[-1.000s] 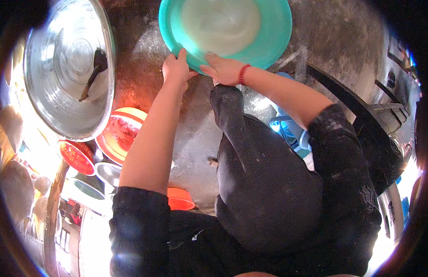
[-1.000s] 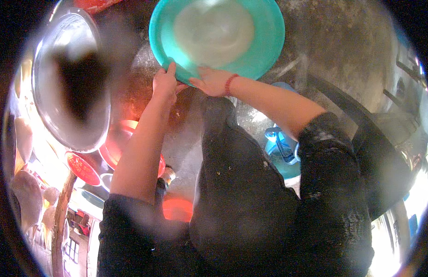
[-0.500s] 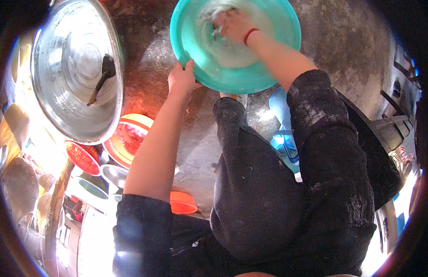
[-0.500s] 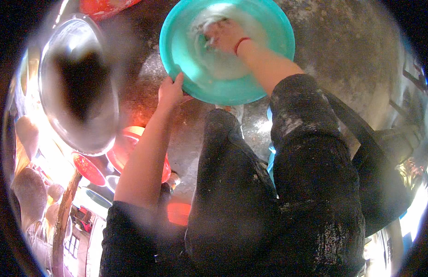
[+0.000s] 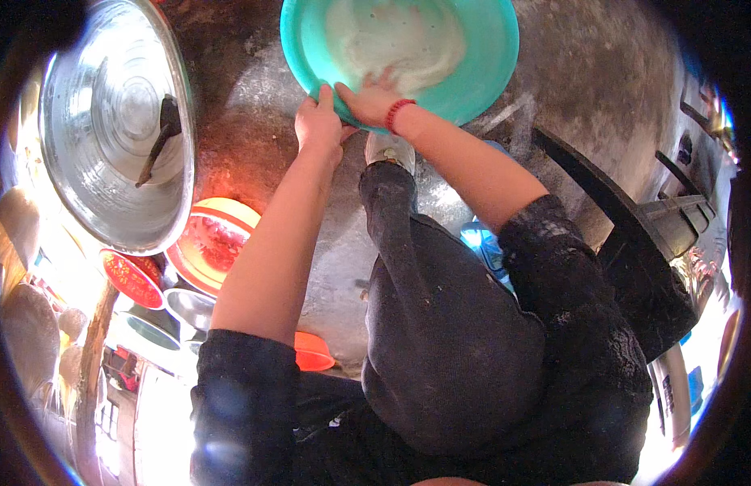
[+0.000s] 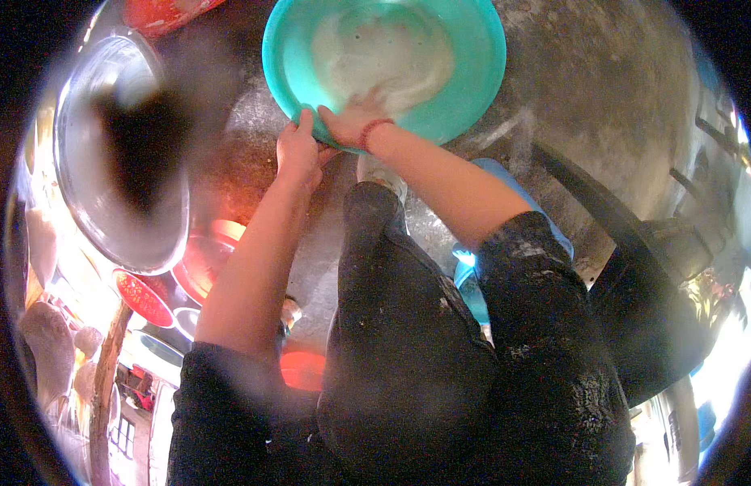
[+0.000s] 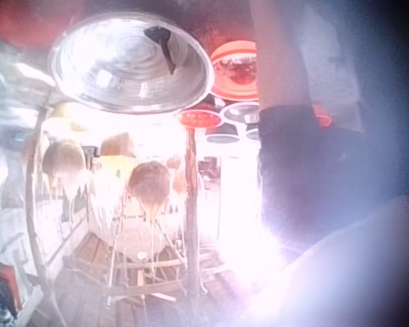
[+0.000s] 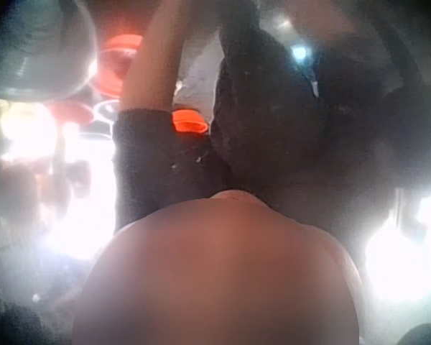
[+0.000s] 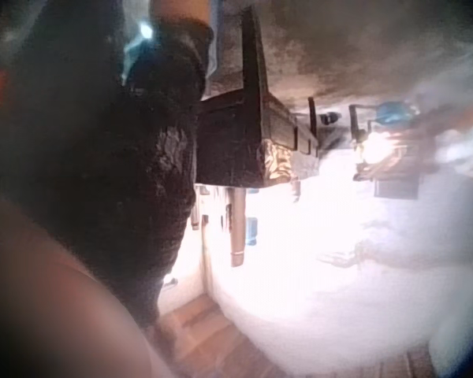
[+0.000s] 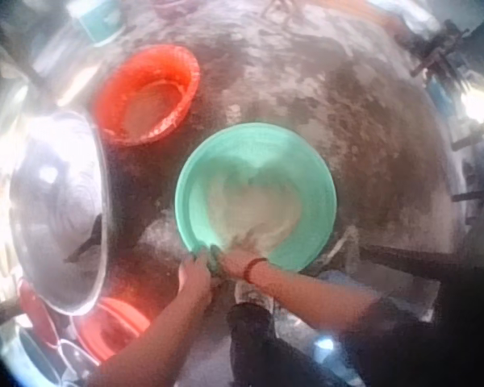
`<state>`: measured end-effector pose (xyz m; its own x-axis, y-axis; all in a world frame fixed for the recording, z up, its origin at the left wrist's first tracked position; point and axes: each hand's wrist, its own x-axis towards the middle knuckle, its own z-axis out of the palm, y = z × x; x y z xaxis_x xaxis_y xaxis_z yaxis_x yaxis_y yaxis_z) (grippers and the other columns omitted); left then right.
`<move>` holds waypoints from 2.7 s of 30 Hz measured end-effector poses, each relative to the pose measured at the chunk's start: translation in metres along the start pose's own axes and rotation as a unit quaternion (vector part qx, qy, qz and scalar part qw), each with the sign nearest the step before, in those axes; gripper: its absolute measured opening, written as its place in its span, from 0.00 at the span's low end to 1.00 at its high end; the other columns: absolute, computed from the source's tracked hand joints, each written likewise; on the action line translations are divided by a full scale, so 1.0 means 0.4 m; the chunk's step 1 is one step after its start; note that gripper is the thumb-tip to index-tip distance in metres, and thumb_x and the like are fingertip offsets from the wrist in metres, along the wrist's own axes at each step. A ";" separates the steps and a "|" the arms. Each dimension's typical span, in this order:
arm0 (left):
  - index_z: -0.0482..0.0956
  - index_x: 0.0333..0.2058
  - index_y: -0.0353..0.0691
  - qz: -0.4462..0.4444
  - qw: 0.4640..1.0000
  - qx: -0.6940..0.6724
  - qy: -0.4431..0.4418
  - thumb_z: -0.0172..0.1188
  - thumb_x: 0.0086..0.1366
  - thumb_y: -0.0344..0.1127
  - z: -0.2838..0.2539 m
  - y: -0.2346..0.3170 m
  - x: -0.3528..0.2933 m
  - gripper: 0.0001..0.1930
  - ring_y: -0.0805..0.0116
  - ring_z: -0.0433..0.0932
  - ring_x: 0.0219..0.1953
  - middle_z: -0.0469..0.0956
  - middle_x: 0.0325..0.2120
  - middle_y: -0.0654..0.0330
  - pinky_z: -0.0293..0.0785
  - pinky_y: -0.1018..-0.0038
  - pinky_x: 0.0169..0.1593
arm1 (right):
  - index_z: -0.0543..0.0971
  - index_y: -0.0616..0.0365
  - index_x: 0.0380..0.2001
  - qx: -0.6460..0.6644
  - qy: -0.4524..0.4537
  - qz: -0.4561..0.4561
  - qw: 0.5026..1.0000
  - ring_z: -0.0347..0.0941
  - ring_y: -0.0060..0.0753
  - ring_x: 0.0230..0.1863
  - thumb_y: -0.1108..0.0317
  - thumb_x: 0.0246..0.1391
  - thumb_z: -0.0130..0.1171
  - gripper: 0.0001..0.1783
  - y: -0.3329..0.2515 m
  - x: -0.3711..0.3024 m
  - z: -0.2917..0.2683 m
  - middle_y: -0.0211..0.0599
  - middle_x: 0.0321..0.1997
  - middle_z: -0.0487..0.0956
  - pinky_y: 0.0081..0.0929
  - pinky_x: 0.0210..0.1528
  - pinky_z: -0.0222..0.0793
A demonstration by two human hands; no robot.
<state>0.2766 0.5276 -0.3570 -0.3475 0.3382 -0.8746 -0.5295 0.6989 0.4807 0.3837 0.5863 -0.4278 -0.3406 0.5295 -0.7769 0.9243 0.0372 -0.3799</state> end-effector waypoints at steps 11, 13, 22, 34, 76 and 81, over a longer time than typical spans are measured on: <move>0.63 0.65 0.31 -0.049 0.997 -0.028 -0.045 0.46 0.81 0.53 -0.024 0.060 0.011 0.29 0.43 0.83 0.53 0.74 0.59 0.43 0.87 0.49 0.49 | 0.73 0.58 0.57 -0.211 0.037 -0.239 0.947 0.79 0.56 0.56 0.48 0.61 0.63 0.30 0.224 -0.242 -0.154 0.51 0.55 0.82 0.51 0.55 0.76; 0.62 0.66 0.32 -0.046 0.998 -0.014 -0.045 0.45 0.81 0.53 -0.018 0.066 0.007 0.30 0.42 0.82 0.54 0.75 0.58 0.42 0.86 0.47 0.50 | 0.77 0.57 0.51 -0.313 0.096 -0.234 0.916 0.80 0.55 0.54 0.50 0.60 0.63 0.25 0.282 -0.260 -0.185 0.50 0.51 0.82 0.50 0.54 0.76; 0.64 0.66 0.32 0.038 0.987 0.157 -0.002 0.44 0.81 0.52 -0.047 0.089 0.064 0.29 0.47 0.84 0.47 0.77 0.53 0.43 0.90 0.55 0.44 | 0.76 0.65 0.43 0.031 0.208 -0.187 0.960 0.81 0.66 0.44 0.64 0.53 0.61 0.17 -0.086 -0.075 0.047 0.62 0.40 0.82 0.54 0.45 0.78; 0.71 0.62 0.31 0.025 0.984 0.175 -0.035 0.50 0.78 0.55 -0.078 0.171 0.133 0.31 0.54 0.87 0.40 0.79 0.51 0.47 0.90 0.63 0.36 | 0.72 0.63 0.64 -0.411 0.009 -0.055 0.910 0.70 0.50 0.71 0.57 0.45 0.73 0.43 0.245 -0.249 -0.218 0.50 0.67 0.76 0.45 0.70 0.67; 0.74 0.56 0.33 0.073 0.965 0.246 0.050 0.56 0.75 0.49 -0.079 0.085 0.047 0.24 0.61 0.84 0.40 0.80 0.47 0.51 0.85 0.66 0.32 | 0.67 0.43 0.73 -0.346 0.230 -0.299 0.859 0.66 0.41 0.74 0.59 0.69 0.47 0.30 0.050 0.187 -0.143 0.40 0.73 0.71 0.51 0.75 0.58; 0.72 0.58 0.29 0.054 0.963 0.260 0.034 0.54 0.77 0.47 -0.076 0.103 0.034 0.25 0.56 0.84 0.47 0.77 0.53 0.46 0.89 0.60 0.39 | 0.57 0.48 0.77 -0.249 0.270 -0.083 0.927 0.59 0.47 0.78 0.45 0.68 0.49 0.40 0.151 0.169 -0.250 0.44 0.78 0.63 0.57 0.77 0.52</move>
<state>0.2265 0.5417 -0.3470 -0.4387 0.3961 -0.8066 -0.0346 0.8895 0.4556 0.4338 0.7093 -0.4530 -0.4734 0.8232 -0.3134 0.8777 0.4708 -0.0889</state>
